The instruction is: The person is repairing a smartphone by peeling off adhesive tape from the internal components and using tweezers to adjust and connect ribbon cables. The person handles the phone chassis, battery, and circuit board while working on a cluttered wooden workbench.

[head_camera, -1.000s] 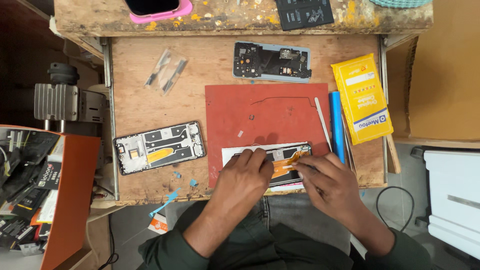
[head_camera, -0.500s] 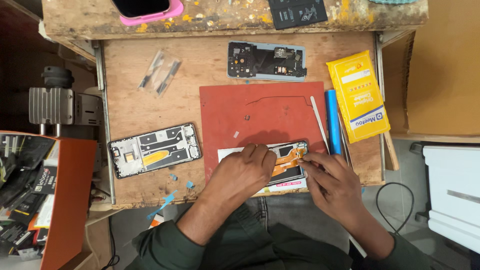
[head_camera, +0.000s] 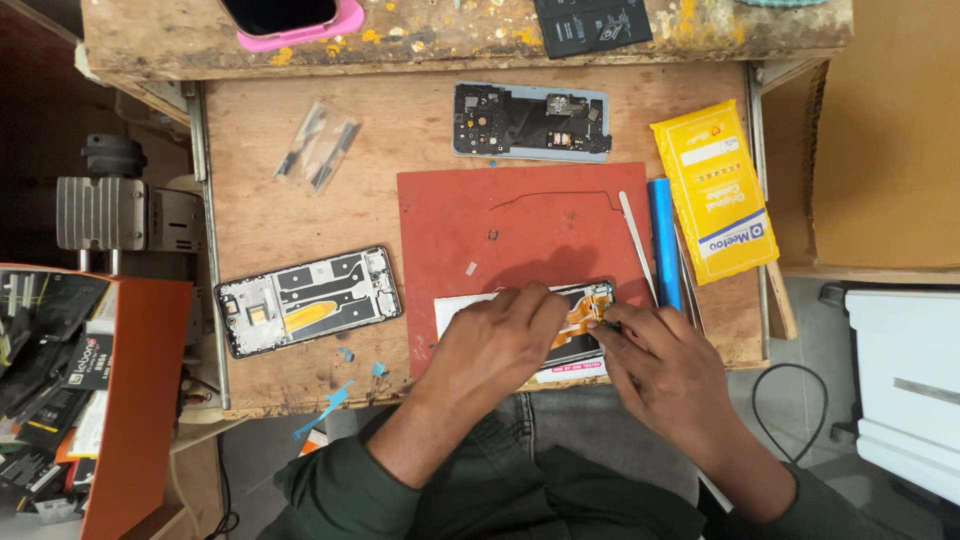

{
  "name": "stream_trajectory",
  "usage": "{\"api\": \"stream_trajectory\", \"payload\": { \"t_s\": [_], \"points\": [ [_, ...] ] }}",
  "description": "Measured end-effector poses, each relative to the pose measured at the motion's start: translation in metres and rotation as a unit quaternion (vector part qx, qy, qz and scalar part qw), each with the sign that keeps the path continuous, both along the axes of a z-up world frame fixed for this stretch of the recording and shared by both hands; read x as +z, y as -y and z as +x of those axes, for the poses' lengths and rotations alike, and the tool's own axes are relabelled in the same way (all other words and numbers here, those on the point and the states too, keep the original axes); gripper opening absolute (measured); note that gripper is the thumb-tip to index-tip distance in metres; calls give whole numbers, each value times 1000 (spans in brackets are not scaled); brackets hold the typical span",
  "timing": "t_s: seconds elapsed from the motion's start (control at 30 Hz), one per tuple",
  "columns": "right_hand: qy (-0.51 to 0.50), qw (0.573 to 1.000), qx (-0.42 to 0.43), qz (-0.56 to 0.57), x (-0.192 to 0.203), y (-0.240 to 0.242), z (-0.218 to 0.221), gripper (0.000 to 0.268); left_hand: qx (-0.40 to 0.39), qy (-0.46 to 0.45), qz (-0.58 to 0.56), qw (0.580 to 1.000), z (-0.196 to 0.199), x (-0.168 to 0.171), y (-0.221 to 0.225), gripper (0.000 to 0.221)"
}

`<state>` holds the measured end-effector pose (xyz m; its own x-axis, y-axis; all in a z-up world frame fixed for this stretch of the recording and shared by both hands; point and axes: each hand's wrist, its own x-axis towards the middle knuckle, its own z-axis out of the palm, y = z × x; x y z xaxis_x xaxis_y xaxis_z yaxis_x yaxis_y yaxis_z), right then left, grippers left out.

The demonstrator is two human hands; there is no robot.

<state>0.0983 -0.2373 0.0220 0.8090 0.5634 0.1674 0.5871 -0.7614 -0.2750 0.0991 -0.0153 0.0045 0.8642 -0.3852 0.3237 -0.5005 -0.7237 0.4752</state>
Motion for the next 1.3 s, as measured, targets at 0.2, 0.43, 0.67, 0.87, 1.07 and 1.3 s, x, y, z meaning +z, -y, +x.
{"api": "stream_trajectory", "payload": {
  "t_s": [0.2,0.43,0.67,0.87,1.07,1.3],
  "points": [
    [-20,999,33,32,11,-14,1,28,79,-25,-137,987,-16,4,-27,16],
    [-50,993,92,61,8,-32,11,32,47,-87,-88,991,-54,3,-39,55],
    [-124,983,74,110,-2,-33,15,24,61,-53,-12,997,-62,-14,-33,50],
    [-87,986,91,105,-8,-33,12,27,64,-38,-5,997,-67,-21,-29,48],
    [-75,985,133,75,-7,-30,10,34,84,-22,-33,996,-69,-27,-26,46],
    [-24,981,192,-24,-4,-28,10,29,89,-7,3,996,-73,-28,-21,42]
  ]
}}
